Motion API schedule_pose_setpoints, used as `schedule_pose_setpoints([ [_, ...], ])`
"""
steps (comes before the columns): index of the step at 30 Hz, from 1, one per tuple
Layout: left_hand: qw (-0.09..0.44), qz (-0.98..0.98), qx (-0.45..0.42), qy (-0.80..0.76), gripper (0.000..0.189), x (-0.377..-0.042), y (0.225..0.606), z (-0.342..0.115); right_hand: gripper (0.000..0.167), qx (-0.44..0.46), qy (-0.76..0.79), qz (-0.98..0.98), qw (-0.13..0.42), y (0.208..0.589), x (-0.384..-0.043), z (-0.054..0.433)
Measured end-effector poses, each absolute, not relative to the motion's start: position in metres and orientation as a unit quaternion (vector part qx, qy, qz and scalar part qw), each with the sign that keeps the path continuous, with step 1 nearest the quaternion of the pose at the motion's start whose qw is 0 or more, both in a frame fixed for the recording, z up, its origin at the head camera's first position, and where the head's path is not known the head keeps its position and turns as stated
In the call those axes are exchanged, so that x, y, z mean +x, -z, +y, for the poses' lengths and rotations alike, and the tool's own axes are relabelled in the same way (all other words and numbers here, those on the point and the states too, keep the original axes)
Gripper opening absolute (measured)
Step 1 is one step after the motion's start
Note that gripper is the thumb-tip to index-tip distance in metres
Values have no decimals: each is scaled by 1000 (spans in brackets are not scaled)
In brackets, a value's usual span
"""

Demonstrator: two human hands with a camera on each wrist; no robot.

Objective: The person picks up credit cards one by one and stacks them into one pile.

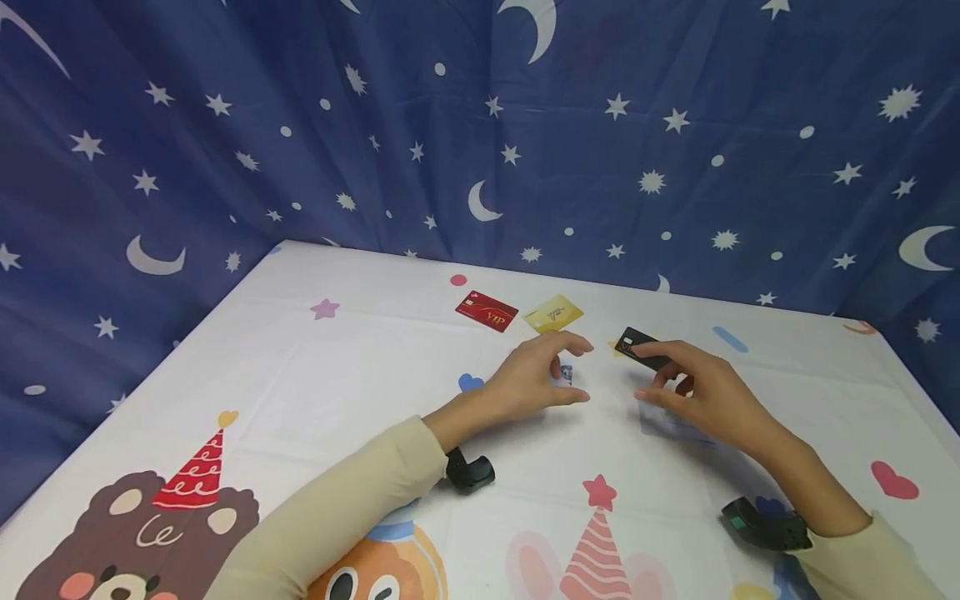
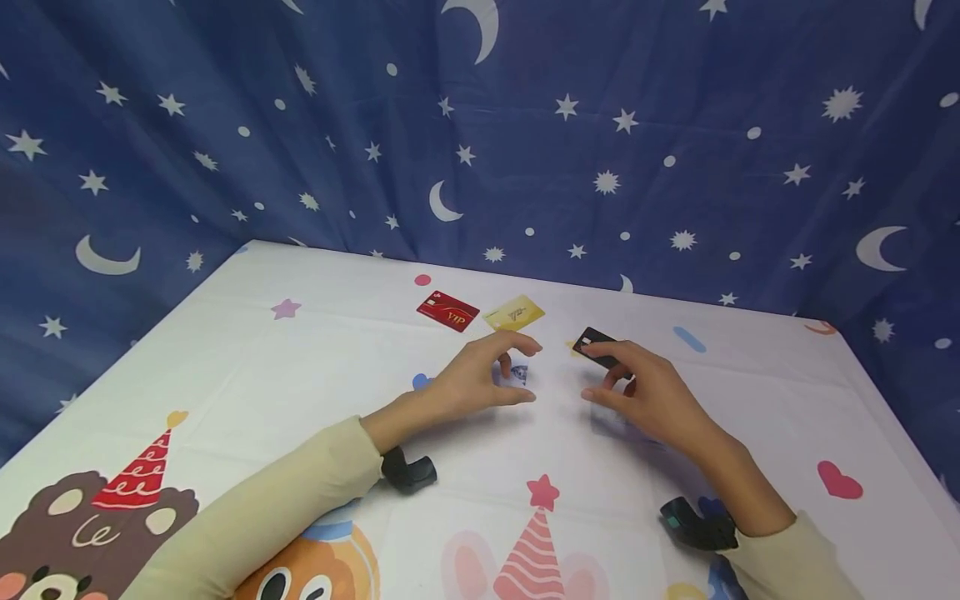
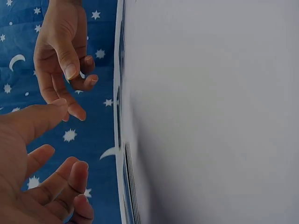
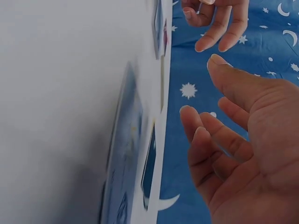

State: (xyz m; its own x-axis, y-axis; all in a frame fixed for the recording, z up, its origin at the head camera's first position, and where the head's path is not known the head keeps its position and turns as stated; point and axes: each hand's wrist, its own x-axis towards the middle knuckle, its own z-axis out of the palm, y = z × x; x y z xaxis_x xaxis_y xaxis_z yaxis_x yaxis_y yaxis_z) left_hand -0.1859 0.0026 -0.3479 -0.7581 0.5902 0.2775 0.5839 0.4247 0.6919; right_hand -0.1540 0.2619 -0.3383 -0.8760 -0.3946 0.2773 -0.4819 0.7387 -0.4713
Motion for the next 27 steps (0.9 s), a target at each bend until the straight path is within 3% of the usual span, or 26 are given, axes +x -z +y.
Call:
schedule_pose_setpoints([
  [8, 31, 845, 374, -381, 57, -179, 346, 28, 59, 188, -269, -944, 42, 340, -140, 282],
  [27, 51, 860, 374, -344, 60, -176, 366, 68, 65, 173, -249, -952, 43, 355, -125, 318],
])
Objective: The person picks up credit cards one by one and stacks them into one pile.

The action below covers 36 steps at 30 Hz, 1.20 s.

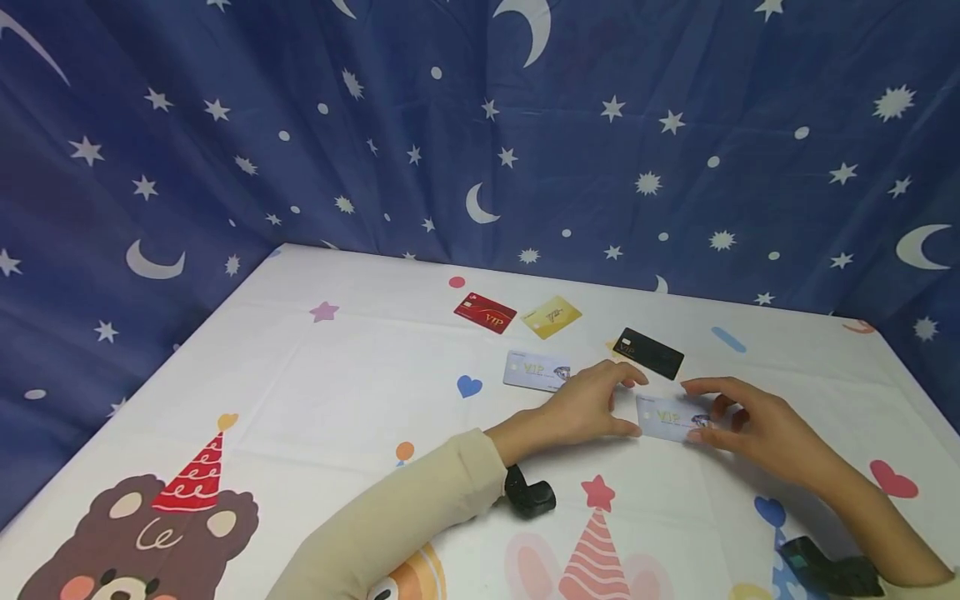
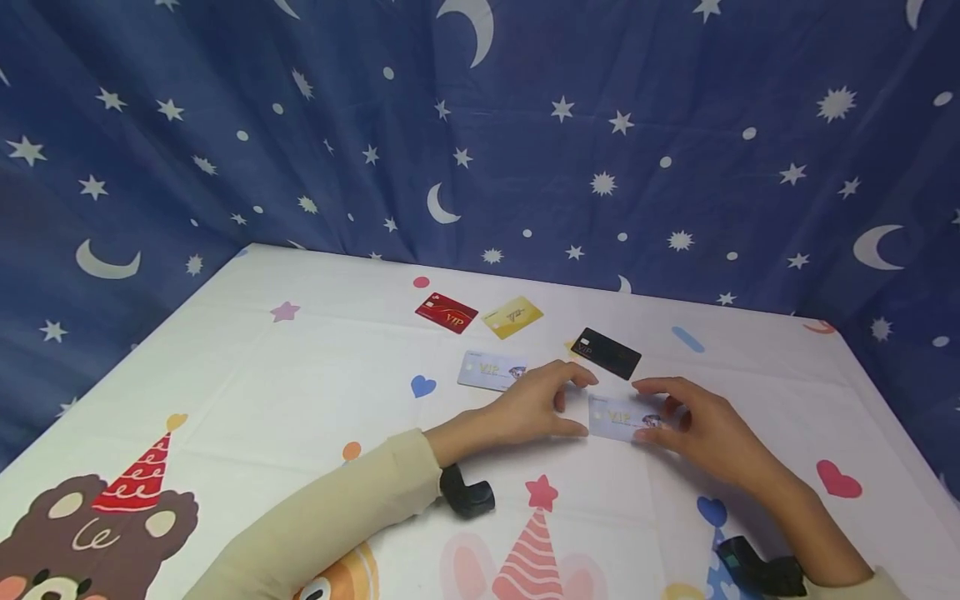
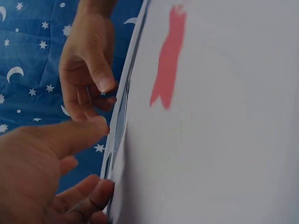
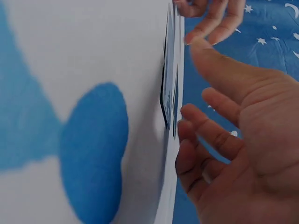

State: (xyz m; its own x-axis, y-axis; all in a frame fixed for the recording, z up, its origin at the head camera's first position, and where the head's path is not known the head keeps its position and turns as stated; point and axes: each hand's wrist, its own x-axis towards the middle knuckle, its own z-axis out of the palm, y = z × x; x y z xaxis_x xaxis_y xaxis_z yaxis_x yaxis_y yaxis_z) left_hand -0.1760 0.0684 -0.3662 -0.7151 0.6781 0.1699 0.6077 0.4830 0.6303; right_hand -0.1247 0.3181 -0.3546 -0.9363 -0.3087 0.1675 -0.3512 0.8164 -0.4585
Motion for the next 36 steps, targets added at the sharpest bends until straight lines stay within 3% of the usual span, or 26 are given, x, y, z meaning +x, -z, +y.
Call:
schedule_pose_setpoints([
  [8, 30, 880, 372, -293, 70, -178, 373, 83, 72, 163, -240, -956, 35, 363, -124, 329],
  [23, 10, 879, 391, -273, 62, -182, 374, 86, 64, 165, -271, -948, 34, 370, -124, 335],
  [36, 35, 868, 403, -287, 60, -189, 376, 88, 63, 147, -276, -950, 8, 373, -120, 334],
])
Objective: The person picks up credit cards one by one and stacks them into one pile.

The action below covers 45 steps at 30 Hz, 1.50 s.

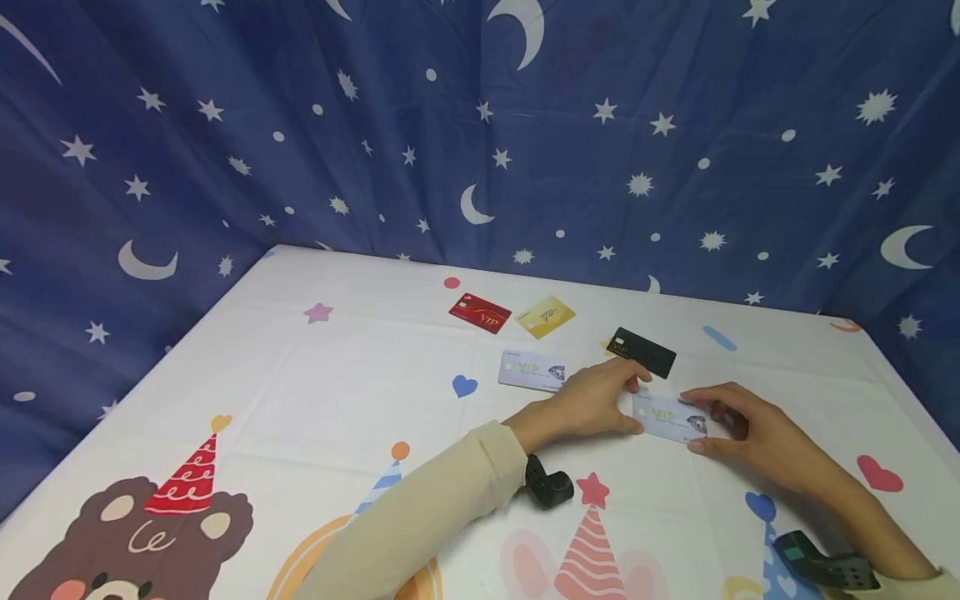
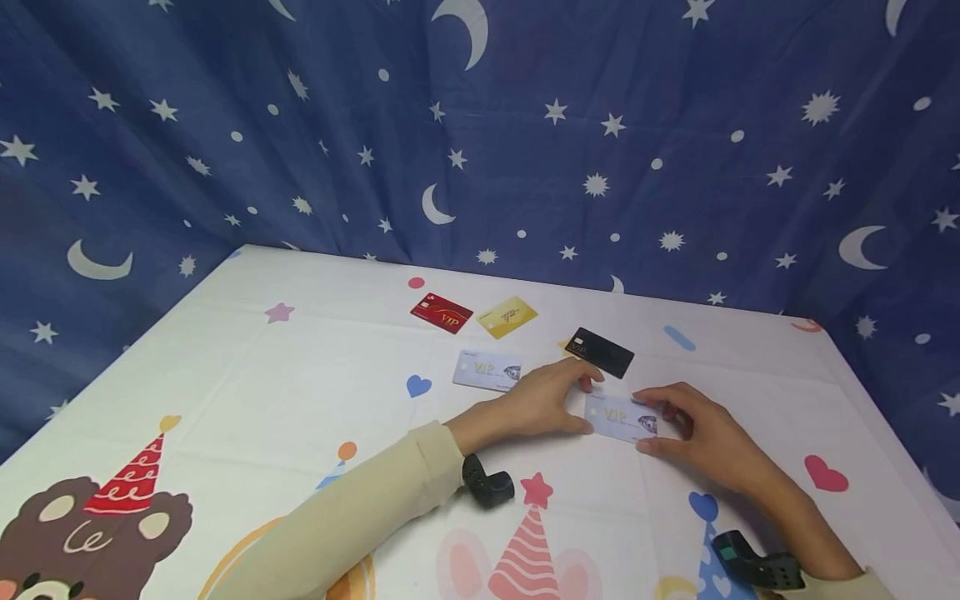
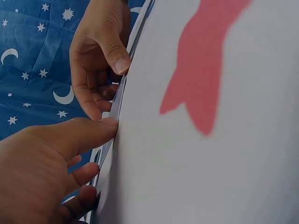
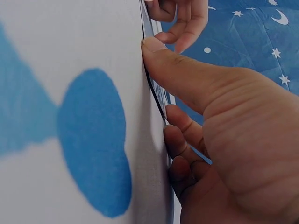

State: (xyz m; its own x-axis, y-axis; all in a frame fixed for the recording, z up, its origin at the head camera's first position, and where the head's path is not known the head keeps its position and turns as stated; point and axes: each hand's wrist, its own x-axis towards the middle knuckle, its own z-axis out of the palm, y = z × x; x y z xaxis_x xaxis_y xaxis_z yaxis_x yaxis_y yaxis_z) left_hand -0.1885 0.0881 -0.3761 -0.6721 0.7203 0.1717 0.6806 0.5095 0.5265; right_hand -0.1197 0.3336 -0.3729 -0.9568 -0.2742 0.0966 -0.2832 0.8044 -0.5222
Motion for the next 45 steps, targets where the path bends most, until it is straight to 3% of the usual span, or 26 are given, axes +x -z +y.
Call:
schedule_pose_setpoints([
  [12, 41, 868, 408, -280, 59, -192, 373, 89, 67, 193, -288, -938, -2, 367, -120, 342],
  [24, 42, 868, 408, -281, 62, -192, 376, 90, 69, 162, -279, -946, -26, 369, -120, 342],
  [45, 32, 856, 422, -296, 63, -191, 377, 87, 70, 191, -272, -943, 15, 372, -120, 341],
])
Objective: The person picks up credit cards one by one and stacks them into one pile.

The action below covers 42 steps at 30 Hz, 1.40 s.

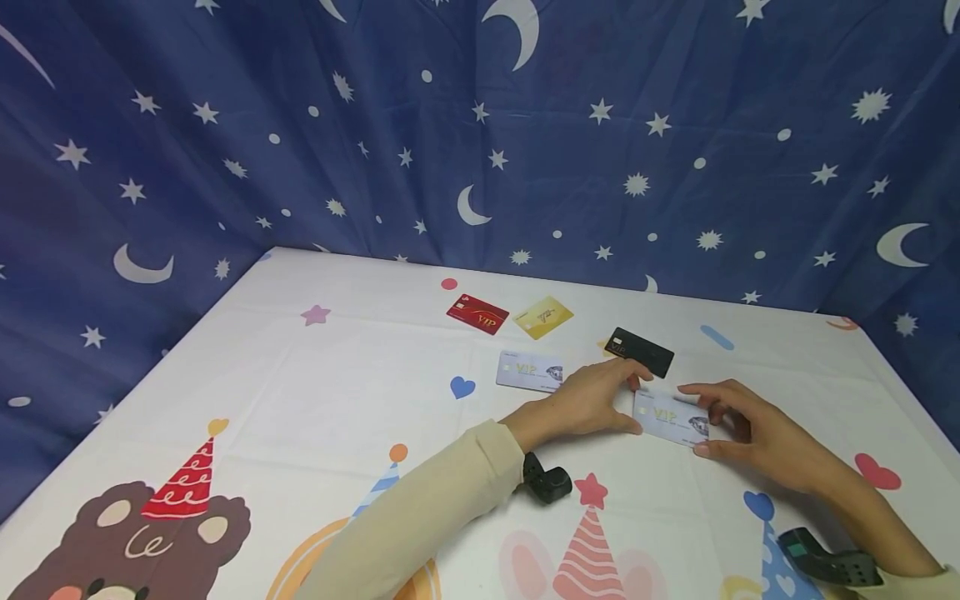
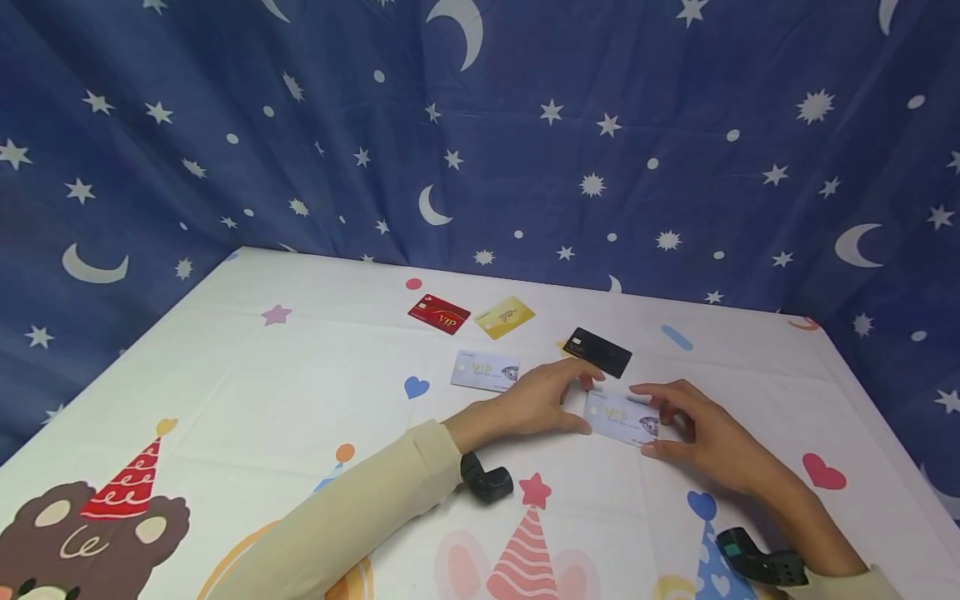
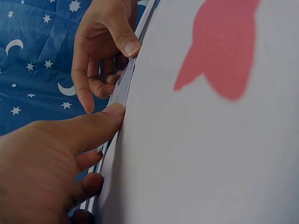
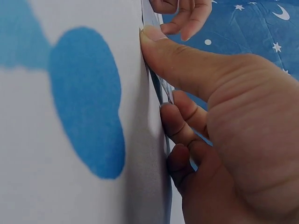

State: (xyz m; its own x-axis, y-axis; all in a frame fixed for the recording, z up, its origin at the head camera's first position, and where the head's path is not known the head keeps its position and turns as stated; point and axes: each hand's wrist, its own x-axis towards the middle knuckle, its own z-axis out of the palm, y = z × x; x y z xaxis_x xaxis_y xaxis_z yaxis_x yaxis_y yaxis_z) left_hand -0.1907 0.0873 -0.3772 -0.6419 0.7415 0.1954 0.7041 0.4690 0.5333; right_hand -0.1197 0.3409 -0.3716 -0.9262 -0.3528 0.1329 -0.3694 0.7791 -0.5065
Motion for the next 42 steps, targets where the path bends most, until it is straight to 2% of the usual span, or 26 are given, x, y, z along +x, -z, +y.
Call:
schedule_pose_setpoints([
  [5, 31, 855, 425, -297, 63, -190, 376, 86, 68, 192, -260, -946, 12, 371, -119, 341],
  [15, 12, 863, 418, -284, 62, -191, 373, 86, 76, 186, -256, -949, -3, 367, -121, 340],
  [24, 0, 863, 408, -297, 45, -190, 370, 84, 72, 202, -268, -942, 14, 370, -119, 340],
  [34, 6, 850, 406, -334, 37, -192, 363, 73, 74, 208, -262, -940, 59, 368, -118, 338],
  [42, 11, 830, 429, -356, 45, -188, 361, 67, 75, 234, -275, -927, 105, 362, -119, 335],
])
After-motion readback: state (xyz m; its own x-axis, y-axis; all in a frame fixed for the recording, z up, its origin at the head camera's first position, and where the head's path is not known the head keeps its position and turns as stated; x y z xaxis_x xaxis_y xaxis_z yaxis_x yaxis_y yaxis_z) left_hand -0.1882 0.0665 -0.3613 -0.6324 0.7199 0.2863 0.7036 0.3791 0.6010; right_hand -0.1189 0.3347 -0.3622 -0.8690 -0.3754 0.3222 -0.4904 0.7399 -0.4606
